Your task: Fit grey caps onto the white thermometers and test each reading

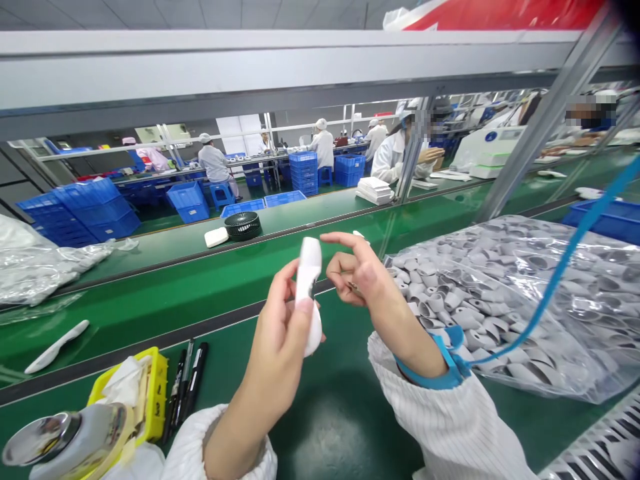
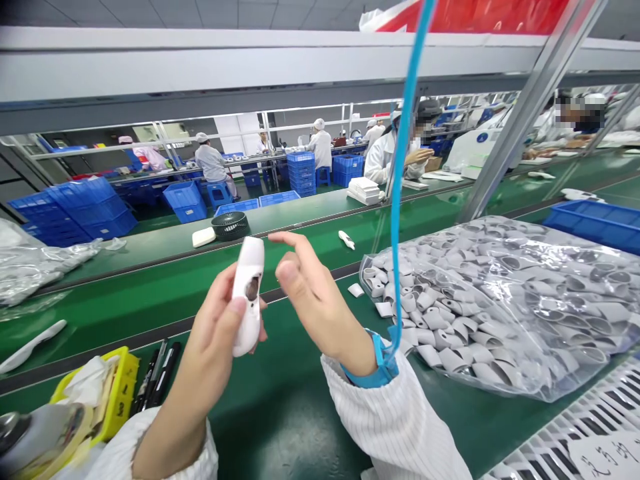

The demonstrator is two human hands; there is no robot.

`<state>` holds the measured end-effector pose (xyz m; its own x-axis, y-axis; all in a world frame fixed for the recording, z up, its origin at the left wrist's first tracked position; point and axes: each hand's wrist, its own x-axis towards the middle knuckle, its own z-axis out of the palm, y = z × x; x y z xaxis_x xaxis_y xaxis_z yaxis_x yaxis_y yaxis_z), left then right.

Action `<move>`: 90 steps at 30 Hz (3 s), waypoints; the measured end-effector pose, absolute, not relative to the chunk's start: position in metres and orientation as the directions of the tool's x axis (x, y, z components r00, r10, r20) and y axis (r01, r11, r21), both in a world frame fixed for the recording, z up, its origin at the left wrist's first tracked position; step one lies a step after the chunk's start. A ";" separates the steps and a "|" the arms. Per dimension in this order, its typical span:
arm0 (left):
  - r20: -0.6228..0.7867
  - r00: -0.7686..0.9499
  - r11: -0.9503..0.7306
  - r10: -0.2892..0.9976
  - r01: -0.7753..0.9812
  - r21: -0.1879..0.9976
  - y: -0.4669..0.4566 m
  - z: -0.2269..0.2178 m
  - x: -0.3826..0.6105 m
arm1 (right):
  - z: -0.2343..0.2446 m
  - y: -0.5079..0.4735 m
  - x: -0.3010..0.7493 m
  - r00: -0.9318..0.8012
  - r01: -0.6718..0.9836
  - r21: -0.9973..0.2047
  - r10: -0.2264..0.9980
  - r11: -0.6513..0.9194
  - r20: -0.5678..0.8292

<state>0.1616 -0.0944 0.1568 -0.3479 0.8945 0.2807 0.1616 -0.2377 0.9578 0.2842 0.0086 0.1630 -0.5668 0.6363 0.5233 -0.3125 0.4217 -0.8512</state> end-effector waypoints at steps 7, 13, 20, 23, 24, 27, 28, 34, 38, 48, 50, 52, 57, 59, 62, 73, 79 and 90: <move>0.287 -0.258 -0.340 0.922 -0.190 0.921 -0.087 0.163 0.150 | 0.170 0.002 0.286 -0.529 -0.090 -0.624 0.494 0.776 0.690; 0.302 -0.275 -0.344 0.913 -0.116 0.932 -0.092 0.162 0.154 | 0.168 -0.004 0.282 -0.504 0.115 -0.427 0.423 0.897 0.753; 0.402 -0.367 -0.307 0.839 0.290 0.906 -0.097 0.160 0.158 | 0.162 -0.003 0.280 -0.496 0.283 -0.233 0.350 0.930 0.795; 0.308 -0.321 -0.277 0.896 0.139 0.951 -0.099 0.164 0.153 | 0.165 -0.002 0.280 -0.551 0.127 -0.411 0.409 0.903 0.728; 0.267 -0.288 -0.264 0.920 0.051 0.963 -0.099 0.165 0.150 | 0.166 -0.002 0.281 -0.576 0.066 -0.473 0.420 0.879 0.701; 0.203 -0.163 -0.229 0.965 -0.163 0.960 -0.098 0.170 0.143 | 0.169 -0.002 0.280 -0.588 -0.046 -0.549 0.421 0.835 0.690; 0.195 -0.133 -0.219 0.972 -0.205 0.954 -0.098 0.171 0.142 | 0.169 -0.003 0.279 -0.562 -0.062 -0.527 0.407 0.847 0.720; 0.126 -0.062 -0.136 0.990 -0.204 0.969 -0.093 0.171 0.141 | 0.168 0.001 0.280 -0.482 -0.061 -0.109 0.066 0.992 0.874; 0.120 0.034 -0.106 0.992 -0.266 0.958 -0.091 0.168 0.143 | 0.166 0.004 0.282 -0.465 -0.085 -0.120 0.067 0.989 0.883; 0.169 -0.071 -0.181 0.983 -0.220 0.958 -0.100 0.168 0.141 | 0.167 -0.014 0.283 -0.204 -0.170 -0.492 0.458 0.854 0.865; 0.186 -0.110 -0.206 0.976 -0.213 0.955 -0.099 0.167 0.143 | 0.164 -0.014 0.282 -0.189 -0.103 -0.443 0.420 0.891 0.888; 0.197 -0.144 -0.223 0.970 -0.191 0.956 -0.099 0.166 0.145 | 0.161 -0.014 0.282 -0.188 -0.037 -0.332 0.320 0.942 0.929; 0.230 -0.217 -0.256 0.949 -0.098 0.962 -0.101 0.164 0.150 | 0.162 -0.014 0.282 -0.264 0.136 -0.022 0.058 0.990 0.963; 0.230 -0.242 -0.255 0.942 -0.075 0.964 -0.102 0.163 0.152 | 0.164 -0.014 0.281 -0.310 0.199 0.066 -0.001 0.978 0.951; 0.248 -0.318 -0.273 0.915 -0.037 0.961 -0.101 0.163 0.155 | 0.163 -0.014 0.276 -0.317 0.228 0.151 -0.073 0.962 0.945; 0.366 -0.358 -0.335 0.859 0.146 0.931 -0.092 0.152 0.160 | 0.164 -0.007 0.264 -0.490 -0.312 -0.860 0.708 0.403 0.509; 0.515 -0.324 -0.393 0.794 0.372 0.841 -0.089 0.139 0.159 | 0.166 -0.003 0.263 -0.669 -0.389 -0.920 0.670 0.054 0.322; 0.318 -0.299 -0.304 0.900 0.092 0.948 -0.087 0.152 0.158 | 0.147 0.056 0.268 -0.610 0.383 -0.811 0.781 0.443 0.138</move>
